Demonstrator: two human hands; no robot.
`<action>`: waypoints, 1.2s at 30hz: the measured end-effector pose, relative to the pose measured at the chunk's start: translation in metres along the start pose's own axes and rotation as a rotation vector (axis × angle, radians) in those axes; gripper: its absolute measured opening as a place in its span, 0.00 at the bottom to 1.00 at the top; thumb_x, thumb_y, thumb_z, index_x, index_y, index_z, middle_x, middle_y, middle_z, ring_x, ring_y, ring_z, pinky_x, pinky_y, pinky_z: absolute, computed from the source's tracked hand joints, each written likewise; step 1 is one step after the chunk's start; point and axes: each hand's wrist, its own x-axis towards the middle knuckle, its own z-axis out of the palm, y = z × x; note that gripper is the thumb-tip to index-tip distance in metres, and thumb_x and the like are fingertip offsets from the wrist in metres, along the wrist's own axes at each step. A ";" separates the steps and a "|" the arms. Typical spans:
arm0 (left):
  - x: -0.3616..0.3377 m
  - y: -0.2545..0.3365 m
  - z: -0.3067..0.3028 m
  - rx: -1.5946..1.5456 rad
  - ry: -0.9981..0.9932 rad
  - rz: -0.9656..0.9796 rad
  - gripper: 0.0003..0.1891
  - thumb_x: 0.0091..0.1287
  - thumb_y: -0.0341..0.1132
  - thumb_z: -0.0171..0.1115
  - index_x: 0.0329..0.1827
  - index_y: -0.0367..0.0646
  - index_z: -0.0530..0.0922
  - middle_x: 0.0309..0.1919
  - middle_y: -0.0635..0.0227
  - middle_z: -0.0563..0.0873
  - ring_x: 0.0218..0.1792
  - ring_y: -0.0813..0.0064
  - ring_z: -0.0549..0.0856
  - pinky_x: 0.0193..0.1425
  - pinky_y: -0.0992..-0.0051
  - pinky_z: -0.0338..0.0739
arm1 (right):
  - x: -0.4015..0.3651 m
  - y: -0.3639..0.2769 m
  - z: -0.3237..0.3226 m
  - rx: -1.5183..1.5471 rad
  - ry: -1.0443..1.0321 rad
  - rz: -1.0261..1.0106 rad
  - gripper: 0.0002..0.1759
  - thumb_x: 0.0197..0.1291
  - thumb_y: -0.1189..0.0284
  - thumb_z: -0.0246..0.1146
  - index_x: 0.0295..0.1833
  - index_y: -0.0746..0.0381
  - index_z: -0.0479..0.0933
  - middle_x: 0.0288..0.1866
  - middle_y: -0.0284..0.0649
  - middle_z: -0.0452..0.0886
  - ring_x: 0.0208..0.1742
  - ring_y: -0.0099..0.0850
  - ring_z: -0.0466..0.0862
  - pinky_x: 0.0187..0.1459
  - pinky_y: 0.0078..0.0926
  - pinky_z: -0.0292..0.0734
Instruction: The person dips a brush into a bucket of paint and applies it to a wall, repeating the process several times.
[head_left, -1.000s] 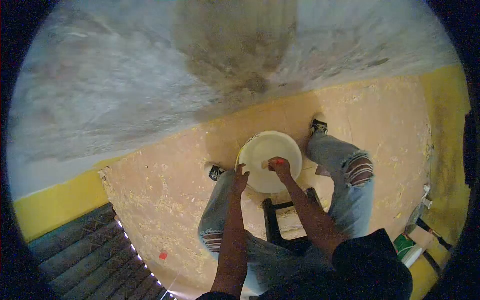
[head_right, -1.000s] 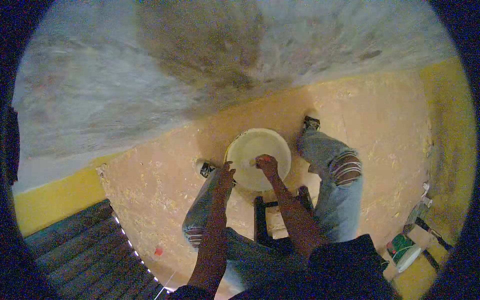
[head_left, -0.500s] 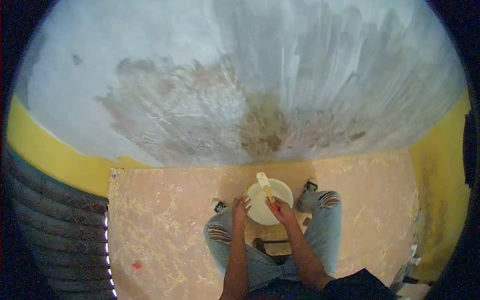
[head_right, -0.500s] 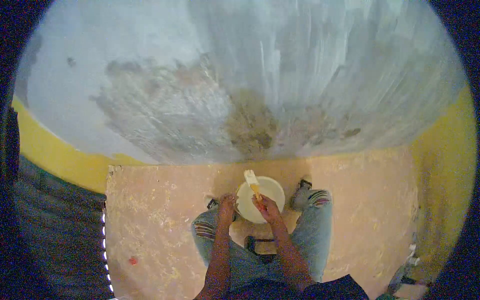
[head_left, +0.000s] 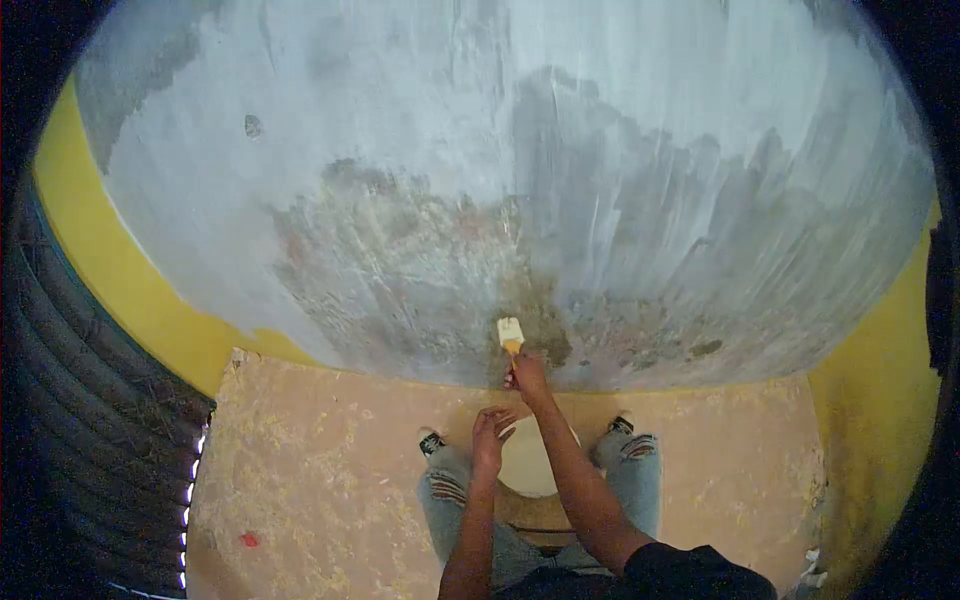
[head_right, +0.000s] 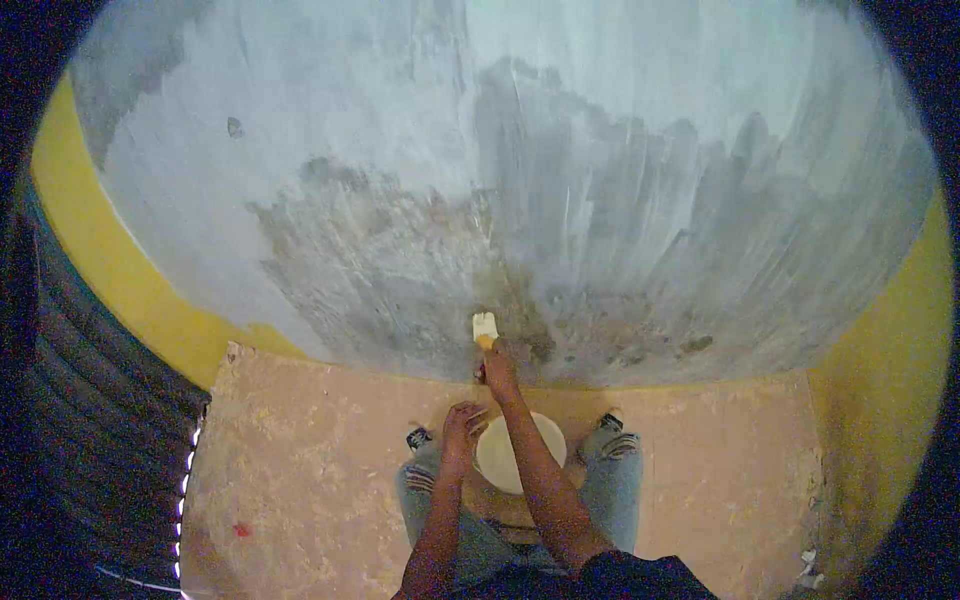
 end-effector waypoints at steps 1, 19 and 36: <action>0.006 0.002 0.001 0.002 -0.005 0.009 0.09 0.70 0.38 0.53 0.49 0.46 0.73 0.47 0.63 0.82 0.50 0.65 0.82 0.53 0.65 0.75 | 0.008 -0.011 0.008 0.002 -0.006 -0.008 0.09 0.66 0.66 0.51 0.38 0.61 0.66 0.21 0.36 0.68 0.15 0.27 0.68 0.17 0.28 0.70; 0.013 0.036 0.016 -0.003 -0.080 0.071 0.11 0.68 0.40 0.57 0.50 0.47 0.74 0.45 0.65 0.84 0.44 0.72 0.83 0.49 0.71 0.75 | 0.015 -0.263 0.136 0.148 -0.216 -0.515 0.07 0.61 0.72 0.54 0.32 0.63 0.69 0.19 0.35 0.69 0.16 0.26 0.69 0.18 0.26 0.68; 0.017 0.031 0.013 0.051 -0.032 0.014 0.10 0.70 0.38 0.54 0.49 0.44 0.73 0.44 0.65 0.83 0.45 0.69 0.83 0.51 0.69 0.76 | 0.176 0.058 -0.050 -0.334 0.148 -0.372 0.13 0.71 0.61 0.49 0.40 0.59 0.71 0.17 0.30 0.65 0.12 0.22 0.64 0.14 0.24 0.59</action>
